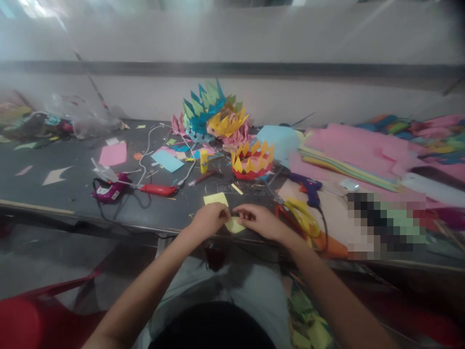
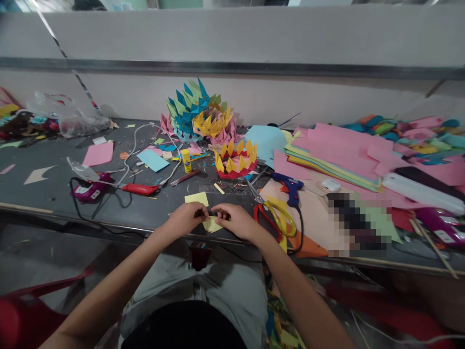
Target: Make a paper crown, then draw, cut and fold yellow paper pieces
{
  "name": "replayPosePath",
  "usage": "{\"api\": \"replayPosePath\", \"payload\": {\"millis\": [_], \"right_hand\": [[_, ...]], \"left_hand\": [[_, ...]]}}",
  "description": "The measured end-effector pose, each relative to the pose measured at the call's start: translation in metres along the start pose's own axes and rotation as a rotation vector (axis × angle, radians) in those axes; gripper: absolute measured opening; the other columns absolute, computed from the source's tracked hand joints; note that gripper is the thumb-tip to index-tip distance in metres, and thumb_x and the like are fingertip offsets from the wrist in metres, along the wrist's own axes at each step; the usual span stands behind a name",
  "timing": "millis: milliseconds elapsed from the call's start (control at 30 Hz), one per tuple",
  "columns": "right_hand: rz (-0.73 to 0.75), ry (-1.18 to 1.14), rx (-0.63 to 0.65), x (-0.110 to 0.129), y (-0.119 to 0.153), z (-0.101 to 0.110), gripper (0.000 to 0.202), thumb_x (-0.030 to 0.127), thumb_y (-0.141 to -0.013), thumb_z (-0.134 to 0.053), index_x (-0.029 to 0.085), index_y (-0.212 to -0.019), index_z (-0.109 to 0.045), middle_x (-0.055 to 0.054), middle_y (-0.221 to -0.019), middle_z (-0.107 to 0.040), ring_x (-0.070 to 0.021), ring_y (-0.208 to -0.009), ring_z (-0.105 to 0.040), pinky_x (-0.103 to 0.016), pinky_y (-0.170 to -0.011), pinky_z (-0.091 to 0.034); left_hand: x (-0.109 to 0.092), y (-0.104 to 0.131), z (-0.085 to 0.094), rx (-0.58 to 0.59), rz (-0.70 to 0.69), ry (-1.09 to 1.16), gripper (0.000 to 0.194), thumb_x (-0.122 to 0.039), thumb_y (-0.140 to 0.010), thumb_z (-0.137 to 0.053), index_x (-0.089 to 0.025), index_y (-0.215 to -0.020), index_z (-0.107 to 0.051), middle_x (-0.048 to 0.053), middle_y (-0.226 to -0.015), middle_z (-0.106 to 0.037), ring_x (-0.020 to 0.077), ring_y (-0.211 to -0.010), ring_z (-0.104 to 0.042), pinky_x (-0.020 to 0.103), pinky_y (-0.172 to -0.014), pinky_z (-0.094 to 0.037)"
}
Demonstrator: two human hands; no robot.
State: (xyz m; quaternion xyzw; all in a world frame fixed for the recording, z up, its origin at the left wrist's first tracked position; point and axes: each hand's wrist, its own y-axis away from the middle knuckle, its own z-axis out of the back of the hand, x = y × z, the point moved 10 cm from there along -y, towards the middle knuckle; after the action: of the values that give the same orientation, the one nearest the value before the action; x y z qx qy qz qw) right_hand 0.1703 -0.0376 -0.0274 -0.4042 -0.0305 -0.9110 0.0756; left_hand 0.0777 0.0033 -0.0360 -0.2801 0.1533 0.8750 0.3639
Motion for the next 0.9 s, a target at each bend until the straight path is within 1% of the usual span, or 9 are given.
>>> {"api": "replayPosePath", "payload": {"millis": [100,167,233,333,433,533,700,900], "right_hand": [[0.080,0.011,-0.035,0.006,-0.002,0.000,0.013,0.023,-0.079,-0.059,0.017,-0.087,-0.068,-0.004,-0.084,-0.066,-0.0152,-0.077,-0.060,-0.027,-0.073,-0.046],[0.122,0.016,-0.056,0.008,-0.003,0.000,0.012,0.023,-0.081,-0.058,0.018,-0.081,-0.069,-0.005,-0.085,-0.068,-0.0156,-0.080,-0.061,-0.027,-0.076,-0.046],[0.150,0.024,-0.075,0.007,-0.003,0.000,0.014,0.024,-0.082,-0.058,0.019,-0.082,-0.070,-0.005,-0.083,-0.068,-0.0153,-0.078,-0.062,-0.027,-0.074,-0.046],[0.186,0.046,-0.081,0.007,-0.002,0.000,0.017,0.025,-0.083,-0.057,0.018,-0.089,-0.072,-0.005,-0.082,-0.068,-0.0146,-0.075,-0.062,-0.025,-0.071,-0.046],[0.222,0.075,-0.061,0.009,-0.002,-0.002,0.019,0.026,-0.084,-0.057,0.020,-0.093,-0.072,-0.004,-0.080,-0.066,-0.0137,-0.074,-0.061,-0.024,-0.069,-0.046],[0.245,0.100,-0.056,0.014,-0.002,-0.004,0.018,0.026,-0.085,-0.056,0.019,-0.089,-0.072,-0.004,-0.082,-0.066,-0.0131,-0.075,-0.061,-0.023,-0.071,-0.046],[0.275,0.150,-0.062,0.021,0.000,-0.007,0.019,0.028,-0.087,-0.054,0.019,-0.082,-0.070,-0.004,-0.083,-0.067,-0.0139,-0.078,-0.061,-0.024,-0.074,-0.046],[0.358,0.210,-0.013,0.025,0.006,-0.011,0.028,0.031,-0.091,-0.045,0.019,-0.088,-0.070,-0.007,-0.089,-0.067,-0.0157,-0.084,-0.061,-0.027,-0.080,-0.047]], "left_hand": [[-0.001,0.002,0.000,-0.025,-0.048,0.003,0.017,-0.018,-0.080,-0.052,-0.021,-0.086,-0.067,0.001,-0.082,-0.069,0.0156,-0.075,-0.062,0.022,-0.065,-0.044],[-0.001,0.002,-0.001,-0.020,-0.090,0.008,0.015,-0.018,-0.081,-0.053,-0.021,-0.087,-0.066,0.000,-0.083,-0.070,0.0146,-0.075,-0.062,0.021,-0.065,-0.044],[-0.001,0.001,-0.002,0.002,-0.145,0.014,0.014,-0.019,-0.082,-0.054,-0.021,-0.090,-0.066,-0.001,-0.085,-0.070,0.0128,-0.076,-0.062,0.019,-0.066,-0.044],[-0.003,0.001,0.000,0.031,-0.230,0.001,0.016,-0.019,-0.083,-0.056,-0.021,-0.095,-0.066,-0.001,-0.089,-0.069,0.0112,-0.078,-0.062,0.018,-0.070,-0.044],[-0.006,0.002,0.003,0.040,-0.289,-0.047,0.013,-0.021,-0.085,-0.056,-0.021,-0.091,-0.067,0.000,-0.089,-0.068,0.0120,-0.082,-0.060,0.019,-0.074,-0.043],[-0.008,0.006,0.005,0.026,-0.310,-0.109,0.012,-0.024,-0.086,-0.055,-0.021,-0.088,-0.067,0.001,-0.088,-0.065,0.0136,-0.085,-0.059,0.021,-0.075,-0.043],[-0.010,0.011,0.003,0.012,-0.336,-0.205,0.011,-0.023,-0.086,-0.054,-0.022,-0.089,-0.064,0.000,-0.089,-0.063,0.0145,-0.089,-0.058,0.021,-0.073,-0.042],[-0.013,0.012,-0.001,0.069,-0.421,-0.276,0.015,-0.024,-0.089,-0.049,-0.023,-0.095,-0.063,0.000,-0.092,-0.062,0.0125,-0.089,-0.058,0.018,-0.070,-0.041]]}}
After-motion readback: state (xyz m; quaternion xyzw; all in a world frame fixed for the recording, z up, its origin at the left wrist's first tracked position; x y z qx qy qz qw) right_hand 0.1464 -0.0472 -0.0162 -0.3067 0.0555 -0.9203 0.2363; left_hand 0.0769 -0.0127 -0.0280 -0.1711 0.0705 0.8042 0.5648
